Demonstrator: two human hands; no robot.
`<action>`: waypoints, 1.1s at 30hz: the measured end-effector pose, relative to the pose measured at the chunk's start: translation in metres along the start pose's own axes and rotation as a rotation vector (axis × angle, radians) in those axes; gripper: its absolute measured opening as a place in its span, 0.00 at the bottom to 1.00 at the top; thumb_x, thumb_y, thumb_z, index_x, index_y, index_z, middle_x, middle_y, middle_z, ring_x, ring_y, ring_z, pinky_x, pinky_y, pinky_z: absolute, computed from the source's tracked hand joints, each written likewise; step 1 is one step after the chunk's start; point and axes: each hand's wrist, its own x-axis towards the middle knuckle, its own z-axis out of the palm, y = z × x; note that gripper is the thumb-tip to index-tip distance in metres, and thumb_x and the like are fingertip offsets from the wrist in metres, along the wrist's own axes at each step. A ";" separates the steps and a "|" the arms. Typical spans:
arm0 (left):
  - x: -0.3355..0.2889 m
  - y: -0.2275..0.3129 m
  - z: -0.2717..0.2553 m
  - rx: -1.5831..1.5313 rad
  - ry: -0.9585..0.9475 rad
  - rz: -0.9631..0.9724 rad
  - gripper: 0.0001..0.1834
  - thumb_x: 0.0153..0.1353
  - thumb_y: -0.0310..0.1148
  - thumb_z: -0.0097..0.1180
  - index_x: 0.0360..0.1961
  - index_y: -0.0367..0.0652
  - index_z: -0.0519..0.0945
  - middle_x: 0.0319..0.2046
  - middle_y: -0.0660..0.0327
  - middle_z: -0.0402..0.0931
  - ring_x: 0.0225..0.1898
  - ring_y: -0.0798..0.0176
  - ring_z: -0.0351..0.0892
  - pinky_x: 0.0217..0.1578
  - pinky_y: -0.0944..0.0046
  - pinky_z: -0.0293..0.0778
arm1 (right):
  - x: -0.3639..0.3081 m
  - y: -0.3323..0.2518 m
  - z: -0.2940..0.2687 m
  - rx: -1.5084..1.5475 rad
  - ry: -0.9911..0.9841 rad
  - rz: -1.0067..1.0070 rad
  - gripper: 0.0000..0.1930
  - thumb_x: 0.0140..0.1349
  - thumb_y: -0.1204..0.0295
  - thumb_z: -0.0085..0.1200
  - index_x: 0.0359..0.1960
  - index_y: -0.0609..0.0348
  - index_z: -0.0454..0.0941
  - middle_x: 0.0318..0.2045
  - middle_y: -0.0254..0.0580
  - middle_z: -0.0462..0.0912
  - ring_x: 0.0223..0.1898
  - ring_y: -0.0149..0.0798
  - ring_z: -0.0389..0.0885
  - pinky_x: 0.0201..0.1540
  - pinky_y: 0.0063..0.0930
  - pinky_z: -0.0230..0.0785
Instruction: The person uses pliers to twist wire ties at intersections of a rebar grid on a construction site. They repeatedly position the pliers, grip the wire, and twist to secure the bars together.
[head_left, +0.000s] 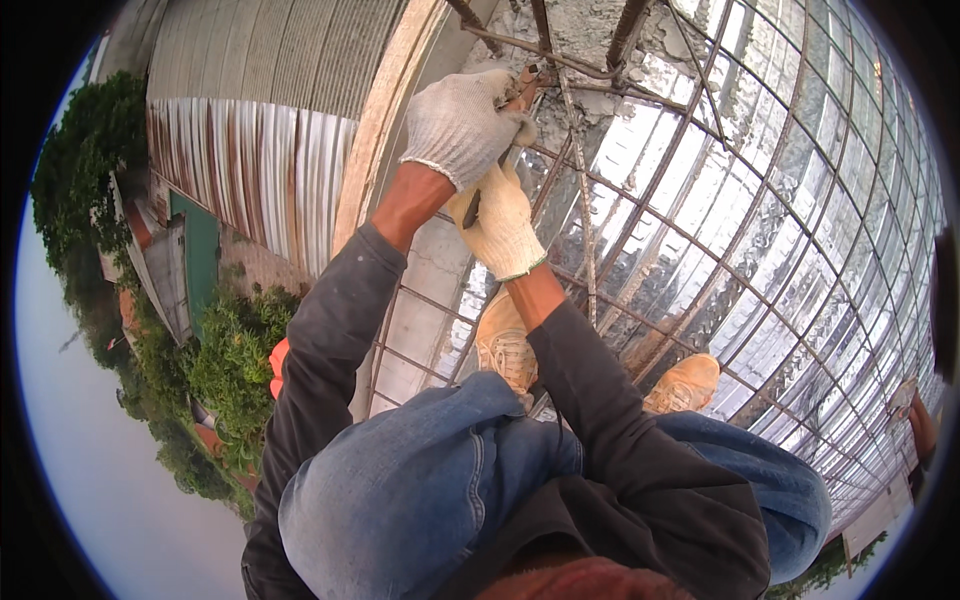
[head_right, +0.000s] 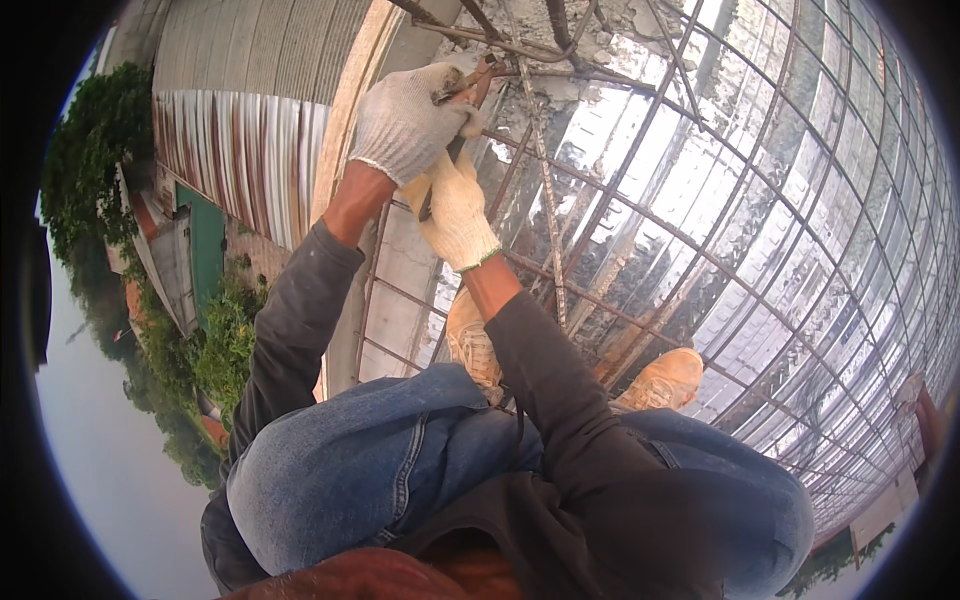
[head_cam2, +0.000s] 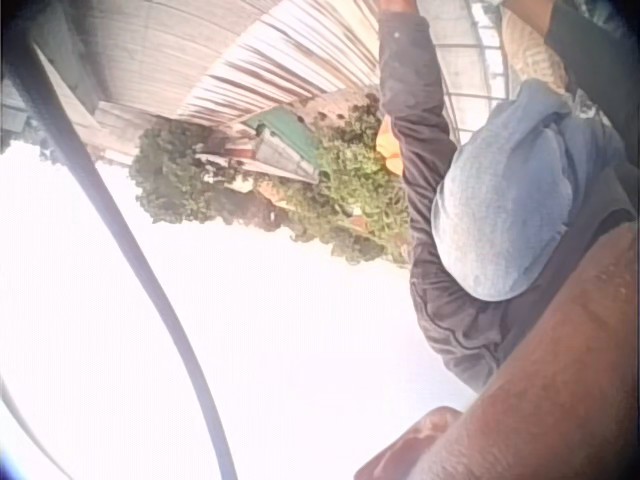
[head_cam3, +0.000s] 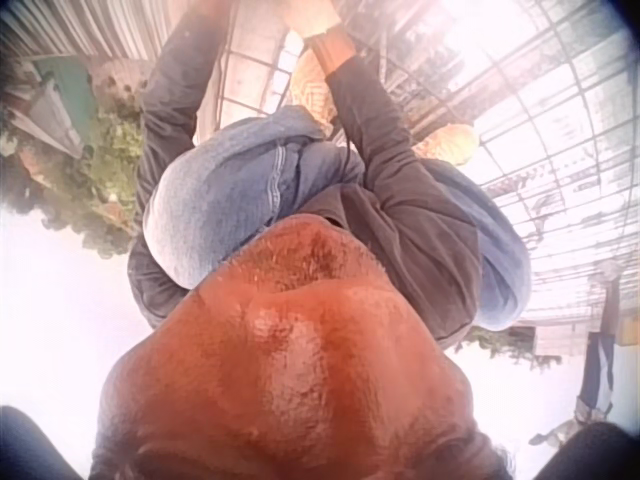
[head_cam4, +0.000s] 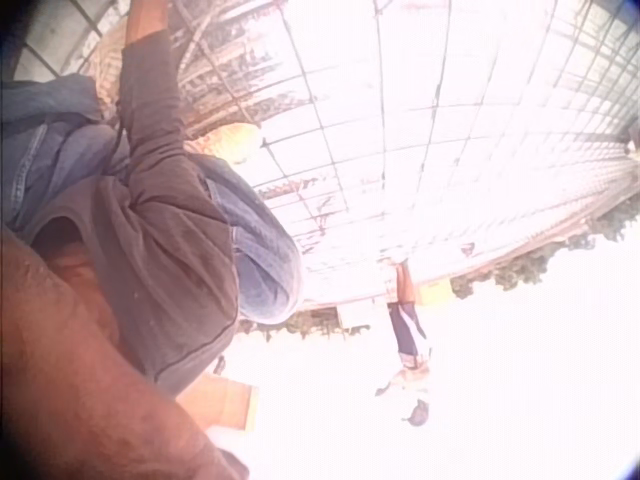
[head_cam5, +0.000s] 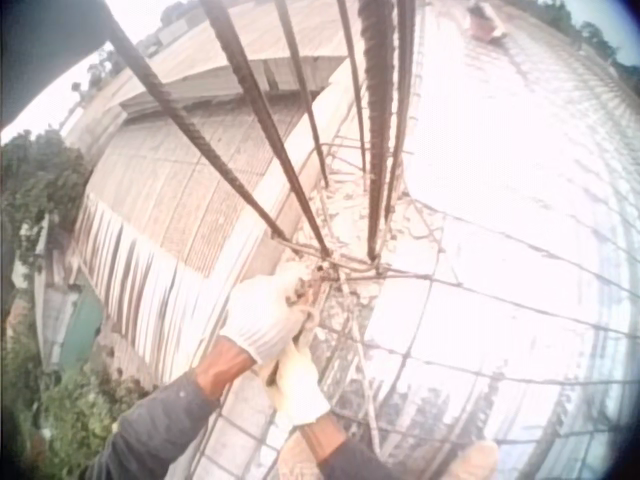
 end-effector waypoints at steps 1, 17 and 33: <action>0.002 -0.003 0.002 -0.013 0.024 0.013 0.19 0.68 0.49 0.72 0.50 0.47 0.93 0.38 0.51 0.93 0.41 0.42 0.93 0.43 0.50 0.85 | 0.007 0.001 0.004 0.496 0.001 0.201 0.27 0.66 0.76 0.67 0.66 0.63 0.76 0.53 0.54 0.85 0.56 0.52 0.87 0.59 0.39 0.82; 0.007 -0.019 0.027 -0.040 0.196 0.094 0.23 0.68 0.53 0.72 0.48 0.43 0.92 0.36 0.55 0.93 0.38 0.49 0.94 0.43 0.54 0.87 | 0.022 0.014 0.009 0.931 0.056 0.362 0.23 0.70 0.69 0.68 0.64 0.61 0.79 0.49 0.50 0.85 0.53 0.53 0.85 0.54 0.46 0.81; 0.055 -0.042 0.056 -0.773 -0.742 -0.219 0.09 0.67 0.35 0.65 0.35 0.41 0.91 0.31 0.59 0.89 0.33 0.65 0.89 0.37 0.62 0.86 | 0.003 -0.013 -0.001 0.902 -0.099 0.598 0.13 0.67 0.69 0.70 0.50 0.58 0.84 0.39 0.41 0.88 0.44 0.47 0.91 0.51 0.47 0.83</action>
